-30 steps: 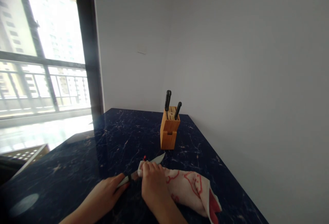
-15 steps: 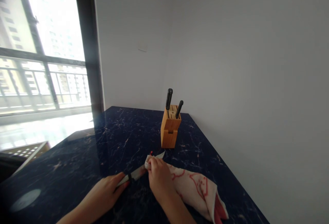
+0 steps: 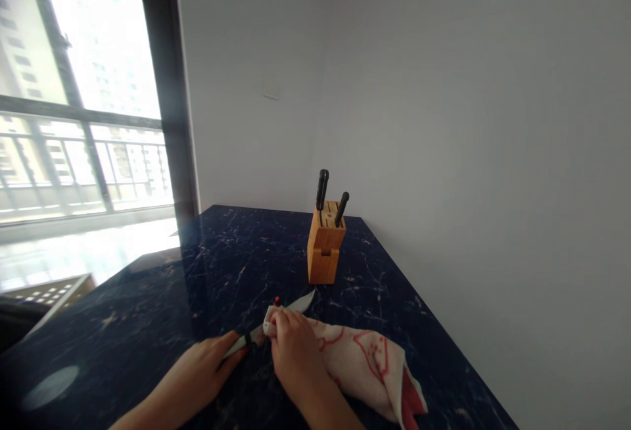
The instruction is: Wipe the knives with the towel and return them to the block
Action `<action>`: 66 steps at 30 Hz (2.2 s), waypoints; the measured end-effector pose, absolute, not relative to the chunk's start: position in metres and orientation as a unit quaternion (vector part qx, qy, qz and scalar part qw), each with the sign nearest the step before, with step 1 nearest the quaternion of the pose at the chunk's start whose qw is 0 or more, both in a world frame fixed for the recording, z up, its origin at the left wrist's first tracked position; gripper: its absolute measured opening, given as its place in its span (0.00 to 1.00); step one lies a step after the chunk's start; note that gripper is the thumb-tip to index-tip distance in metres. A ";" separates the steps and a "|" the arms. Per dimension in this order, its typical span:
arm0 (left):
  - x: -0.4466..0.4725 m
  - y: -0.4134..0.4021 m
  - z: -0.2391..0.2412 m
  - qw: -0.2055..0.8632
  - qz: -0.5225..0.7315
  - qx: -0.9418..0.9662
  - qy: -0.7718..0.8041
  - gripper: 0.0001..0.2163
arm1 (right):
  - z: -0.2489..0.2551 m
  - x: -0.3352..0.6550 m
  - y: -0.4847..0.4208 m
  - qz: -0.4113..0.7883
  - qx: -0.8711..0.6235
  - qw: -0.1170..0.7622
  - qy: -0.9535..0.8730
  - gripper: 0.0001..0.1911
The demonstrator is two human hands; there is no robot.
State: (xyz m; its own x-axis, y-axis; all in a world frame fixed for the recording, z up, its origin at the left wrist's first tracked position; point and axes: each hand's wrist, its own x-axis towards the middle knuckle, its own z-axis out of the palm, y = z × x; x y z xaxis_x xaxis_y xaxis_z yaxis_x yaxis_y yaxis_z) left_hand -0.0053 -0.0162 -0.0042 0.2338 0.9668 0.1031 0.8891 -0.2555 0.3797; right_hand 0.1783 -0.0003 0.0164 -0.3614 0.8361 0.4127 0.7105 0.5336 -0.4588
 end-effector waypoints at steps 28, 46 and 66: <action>-0.006 -0.017 -0.004 0.119 0.166 0.780 0.591 0.12 | 0.023 0.172 -0.007 0.075 -0.464 0.290 -0.834 0.12; -0.009 -0.013 -0.005 0.107 0.159 0.785 0.590 0.13 | 0.009 0.188 0.017 0.036 -0.491 0.302 -0.817 0.12; -0.010 -0.016 -0.001 0.100 0.168 0.795 0.574 0.13 | 0.018 0.171 -0.002 0.057 -0.387 0.294 -0.872 0.10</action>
State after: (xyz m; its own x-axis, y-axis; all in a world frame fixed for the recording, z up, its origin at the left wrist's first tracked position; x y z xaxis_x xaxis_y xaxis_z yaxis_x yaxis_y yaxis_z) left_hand -0.0101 -0.0159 -0.0006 0.2851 0.9462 0.1528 0.8793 -0.3216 0.3513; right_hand 0.1713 -0.0019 0.0177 -0.5275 0.7086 0.4687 0.6413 0.6940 -0.3273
